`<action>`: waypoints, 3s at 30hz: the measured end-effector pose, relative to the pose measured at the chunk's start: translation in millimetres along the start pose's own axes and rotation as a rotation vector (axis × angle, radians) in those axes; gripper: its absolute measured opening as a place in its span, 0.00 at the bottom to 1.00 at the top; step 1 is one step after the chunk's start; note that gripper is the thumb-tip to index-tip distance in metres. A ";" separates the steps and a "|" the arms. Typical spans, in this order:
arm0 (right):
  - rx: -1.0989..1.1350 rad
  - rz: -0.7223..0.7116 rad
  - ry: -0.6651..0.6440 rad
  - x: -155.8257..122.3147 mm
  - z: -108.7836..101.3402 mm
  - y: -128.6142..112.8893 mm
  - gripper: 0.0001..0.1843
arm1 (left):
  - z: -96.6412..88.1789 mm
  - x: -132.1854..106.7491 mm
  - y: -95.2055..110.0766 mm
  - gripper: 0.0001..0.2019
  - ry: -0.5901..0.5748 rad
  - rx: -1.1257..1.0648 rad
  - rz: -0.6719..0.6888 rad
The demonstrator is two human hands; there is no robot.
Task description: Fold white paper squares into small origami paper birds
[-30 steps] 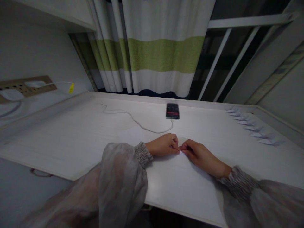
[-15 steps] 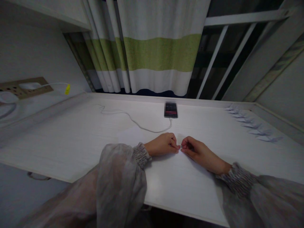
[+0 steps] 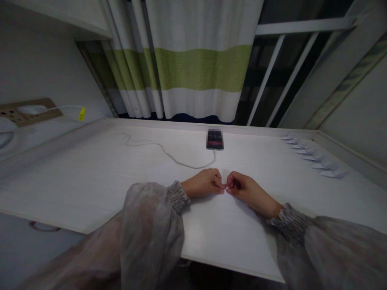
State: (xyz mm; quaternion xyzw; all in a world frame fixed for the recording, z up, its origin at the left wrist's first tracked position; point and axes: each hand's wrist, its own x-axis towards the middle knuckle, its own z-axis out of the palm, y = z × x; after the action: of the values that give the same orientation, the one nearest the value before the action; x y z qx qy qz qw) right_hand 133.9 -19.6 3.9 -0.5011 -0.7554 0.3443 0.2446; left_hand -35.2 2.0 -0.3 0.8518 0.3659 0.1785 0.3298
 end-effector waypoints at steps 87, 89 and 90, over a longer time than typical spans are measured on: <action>-0.476 0.005 0.044 -11.5 0.3 -8.7 0.07 | -2.8 -5.4 0.2 0.12 0.075 0.090 0.103; -0.466 -0.009 0.058 -10.8 0.7 -5.8 0.06 | -2.7 -5.1 0.8 0.15 0.099 0.082 0.111; -0.457 -0.015 0.063 -10.3 0.6 -4.4 0.06 | -2.7 -5.0 1.2 0.17 0.119 0.083 0.108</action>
State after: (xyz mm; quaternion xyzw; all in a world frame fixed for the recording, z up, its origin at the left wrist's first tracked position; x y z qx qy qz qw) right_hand 134.8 -30.5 6.6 -0.5482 -0.8094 0.1467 0.1508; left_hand -39.4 -1.1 2.1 0.8711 0.3454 0.2312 0.2615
